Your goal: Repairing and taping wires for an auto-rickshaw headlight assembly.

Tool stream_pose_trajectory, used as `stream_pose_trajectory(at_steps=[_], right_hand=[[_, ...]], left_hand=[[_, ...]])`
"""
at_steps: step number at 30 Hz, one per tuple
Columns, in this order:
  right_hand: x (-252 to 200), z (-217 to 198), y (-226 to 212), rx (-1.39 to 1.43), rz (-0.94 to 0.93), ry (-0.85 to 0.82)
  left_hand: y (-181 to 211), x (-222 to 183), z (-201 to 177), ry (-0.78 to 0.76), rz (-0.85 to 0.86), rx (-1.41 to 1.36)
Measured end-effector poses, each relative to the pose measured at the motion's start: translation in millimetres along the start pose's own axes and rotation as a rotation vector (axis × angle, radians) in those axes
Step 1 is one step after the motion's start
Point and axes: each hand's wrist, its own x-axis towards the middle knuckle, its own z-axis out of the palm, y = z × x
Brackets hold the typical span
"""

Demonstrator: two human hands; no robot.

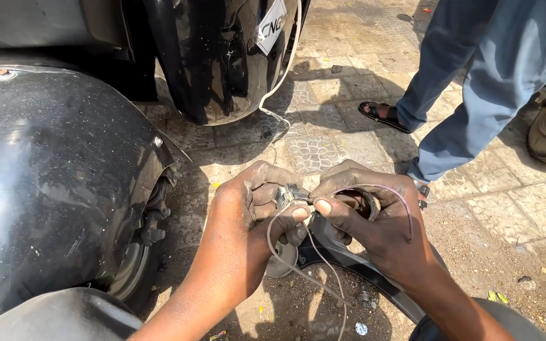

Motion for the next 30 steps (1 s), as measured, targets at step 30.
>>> stream_pose_trajectory(at_steps=[30], right_hand=[[-6.3, 2.5, 4.3, 0.649, 0.282, -0.027]], left_hand=[[10.1, 1.9, -2.5, 0.138, -0.182, -0.335]])
